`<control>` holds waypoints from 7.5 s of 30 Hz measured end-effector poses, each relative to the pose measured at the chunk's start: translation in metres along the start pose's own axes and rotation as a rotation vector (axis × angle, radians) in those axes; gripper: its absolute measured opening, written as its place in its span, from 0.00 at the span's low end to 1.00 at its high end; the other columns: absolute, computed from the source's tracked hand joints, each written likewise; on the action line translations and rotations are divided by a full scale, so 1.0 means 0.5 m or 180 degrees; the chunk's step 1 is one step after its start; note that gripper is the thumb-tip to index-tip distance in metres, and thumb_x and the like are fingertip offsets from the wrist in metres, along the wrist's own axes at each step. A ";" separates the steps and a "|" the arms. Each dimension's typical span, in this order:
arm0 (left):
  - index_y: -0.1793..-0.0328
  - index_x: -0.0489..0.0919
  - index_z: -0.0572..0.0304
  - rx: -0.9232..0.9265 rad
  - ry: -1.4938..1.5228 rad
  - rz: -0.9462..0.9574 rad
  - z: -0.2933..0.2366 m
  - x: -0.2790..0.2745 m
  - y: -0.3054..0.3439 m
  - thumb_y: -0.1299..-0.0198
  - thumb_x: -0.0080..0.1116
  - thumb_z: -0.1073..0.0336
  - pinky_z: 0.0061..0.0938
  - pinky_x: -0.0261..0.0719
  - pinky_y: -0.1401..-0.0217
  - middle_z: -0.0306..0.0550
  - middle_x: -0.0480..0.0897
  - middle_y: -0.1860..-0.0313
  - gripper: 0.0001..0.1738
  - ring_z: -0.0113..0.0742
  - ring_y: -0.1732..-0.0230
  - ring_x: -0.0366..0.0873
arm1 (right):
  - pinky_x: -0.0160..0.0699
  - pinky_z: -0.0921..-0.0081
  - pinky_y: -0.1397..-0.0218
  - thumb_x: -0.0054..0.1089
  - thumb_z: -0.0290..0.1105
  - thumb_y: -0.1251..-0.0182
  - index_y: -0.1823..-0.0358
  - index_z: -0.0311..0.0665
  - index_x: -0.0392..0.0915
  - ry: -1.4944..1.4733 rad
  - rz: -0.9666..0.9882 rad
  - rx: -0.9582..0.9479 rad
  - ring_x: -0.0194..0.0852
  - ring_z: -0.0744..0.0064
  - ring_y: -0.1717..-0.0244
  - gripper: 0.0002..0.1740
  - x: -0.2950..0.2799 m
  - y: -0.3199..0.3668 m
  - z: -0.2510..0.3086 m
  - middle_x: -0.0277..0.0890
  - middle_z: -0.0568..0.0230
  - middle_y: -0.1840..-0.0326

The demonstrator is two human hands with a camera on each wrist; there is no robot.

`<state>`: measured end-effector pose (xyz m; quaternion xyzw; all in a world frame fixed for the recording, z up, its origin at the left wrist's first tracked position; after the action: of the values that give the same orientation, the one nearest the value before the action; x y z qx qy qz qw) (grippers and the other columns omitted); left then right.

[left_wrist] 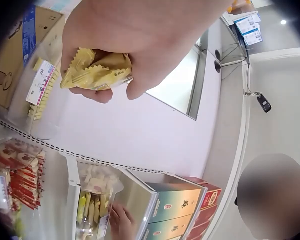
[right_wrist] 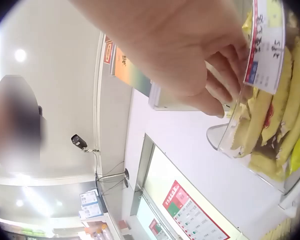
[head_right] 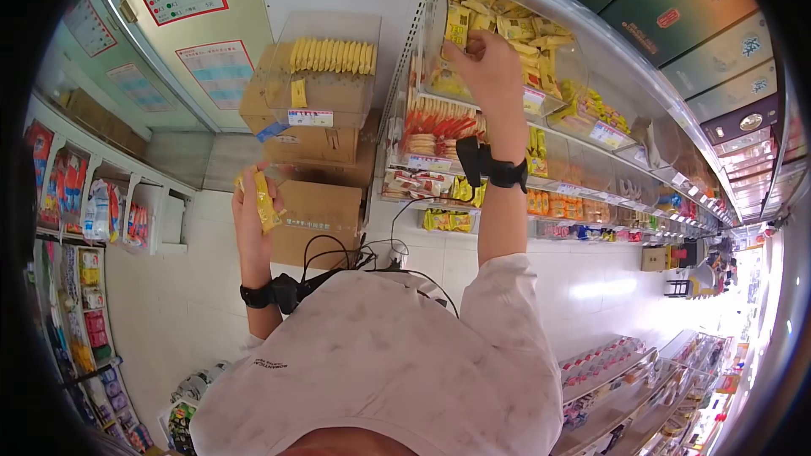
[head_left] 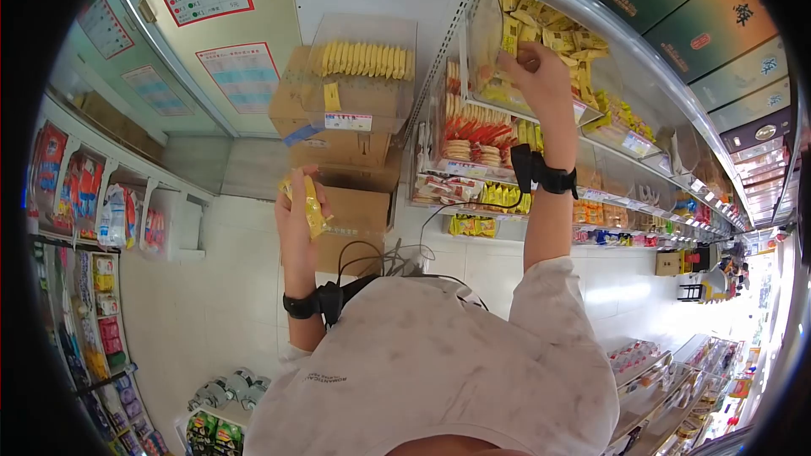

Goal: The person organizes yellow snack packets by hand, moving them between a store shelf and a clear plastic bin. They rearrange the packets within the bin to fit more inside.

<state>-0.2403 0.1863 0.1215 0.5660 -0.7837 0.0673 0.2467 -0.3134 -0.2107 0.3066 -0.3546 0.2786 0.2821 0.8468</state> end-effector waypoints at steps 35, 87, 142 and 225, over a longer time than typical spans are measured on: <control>0.46 0.76 0.54 -0.0565 0.1440 -0.0046 0.060 -0.055 -0.008 0.24 0.39 0.35 0.26 0.76 0.65 0.38 0.80 0.65 0.31 0.30 0.69 0.77 | 0.77 0.68 0.50 0.70 0.30 0.36 0.57 0.35 0.79 -0.2419 0.2114 -0.1847 0.79 0.63 0.56 0.10 0.432 0.345 0.382 0.79 0.60 0.59; 0.43 0.76 0.57 -0.0585 0.0594 0.0101 0.068 0.005 -0.064 0.22 0.40 0.39 0.25 0.81 0.58 0.40 0.82 0.57 0.28 0.28 0.59 0.82 | 0.79 0.74 0.42 0.70 0.26 0.34 0.46 0.33 0.76 -0.2677 0.2670 -0.0417 0.80 0.73 0.45 0.17 0.382 0.307 0.295 0.82 0.64 0.54; 0.28 0.68 0.70 0.1103 -0.1720 -0.0560 -0.029 0.058 -0.363 0.25 0.53 0.52 0.27 0.69 0.31 0.51 0.75 0.37 0.31 0.39 0.34 0.74 | 0.78 0.70 0.58 0.72 0.48 0.43 0.56 0.23 0.83 -0.1564 0.2598 0.0274 0.79 0.73 0.64 0.30 0.720 0.005 0.090 0.82 0.56 0.65; 0.59 0.83 0.76 0.1240 -0.5047 0.1250 0.179 0.115 -0.556 0.35 0.52 0.59 0.53 0.76 0.41 0.74 0.78 0.46 0.21 0.68 0.47 0.78 | 0.78 0.72 0.45 0.54 0.24 0.26 0.48 0.33 0.81 -0.1224 0.0407 -0.0456 0.81 0.72 0.51 0.10 -0.062 0.215 0.145 0.83 0.61 0.54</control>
<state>-0.0260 0.0055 0.0222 0.3314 -0.7837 -0.1746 -0.4955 -0.3877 -0.1009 0.3227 -0.3352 0.1131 0.4168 0.8373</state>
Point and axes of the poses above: each hand's wrist, its own y-axis away from the middle knuckle, its own x-axis out of the palm, z = x × y, the point moved 9 cm from there along -y, towards the middle knuckle
